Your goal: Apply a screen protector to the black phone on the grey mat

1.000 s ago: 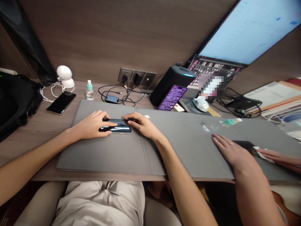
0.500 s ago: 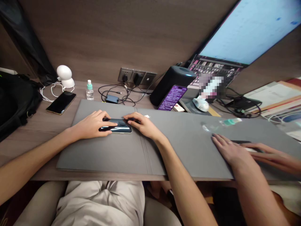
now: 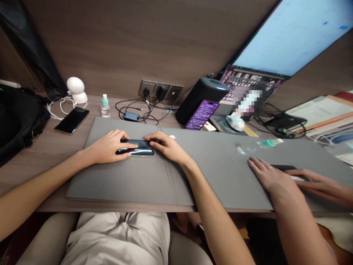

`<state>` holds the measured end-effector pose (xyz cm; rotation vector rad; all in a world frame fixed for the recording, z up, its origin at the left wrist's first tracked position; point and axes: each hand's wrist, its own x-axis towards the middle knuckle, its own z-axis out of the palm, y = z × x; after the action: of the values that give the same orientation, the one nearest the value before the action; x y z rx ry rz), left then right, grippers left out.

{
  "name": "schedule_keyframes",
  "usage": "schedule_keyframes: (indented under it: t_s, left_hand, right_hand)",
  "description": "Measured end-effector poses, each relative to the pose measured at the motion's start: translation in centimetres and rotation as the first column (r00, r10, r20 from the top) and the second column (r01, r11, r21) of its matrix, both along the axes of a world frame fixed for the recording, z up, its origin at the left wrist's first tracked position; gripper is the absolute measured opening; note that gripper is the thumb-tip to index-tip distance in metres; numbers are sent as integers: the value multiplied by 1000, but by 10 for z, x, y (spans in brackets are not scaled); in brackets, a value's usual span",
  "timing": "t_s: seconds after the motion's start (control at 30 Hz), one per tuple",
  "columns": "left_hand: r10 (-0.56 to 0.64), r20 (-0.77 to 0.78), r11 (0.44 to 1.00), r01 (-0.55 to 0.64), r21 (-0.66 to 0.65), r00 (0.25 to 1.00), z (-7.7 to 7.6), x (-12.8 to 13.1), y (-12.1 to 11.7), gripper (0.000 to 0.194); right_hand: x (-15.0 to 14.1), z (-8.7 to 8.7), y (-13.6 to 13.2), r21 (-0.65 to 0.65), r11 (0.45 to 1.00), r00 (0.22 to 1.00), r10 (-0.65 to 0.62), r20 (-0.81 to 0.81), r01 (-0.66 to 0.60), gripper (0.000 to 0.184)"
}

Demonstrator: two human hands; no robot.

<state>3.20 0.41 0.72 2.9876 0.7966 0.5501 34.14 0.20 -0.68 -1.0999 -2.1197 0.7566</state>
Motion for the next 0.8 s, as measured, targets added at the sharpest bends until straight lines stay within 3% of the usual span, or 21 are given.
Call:
schedule_keyframes:
  t_s: [0.8]
  left_hand:
    - [2, -27, 1000, -2, 11, 1000, -2, 0, -1, 39]
  right_hand:
    - [0, 0, -1, -2, 1000, 1000, -4, -4, 4, 26]
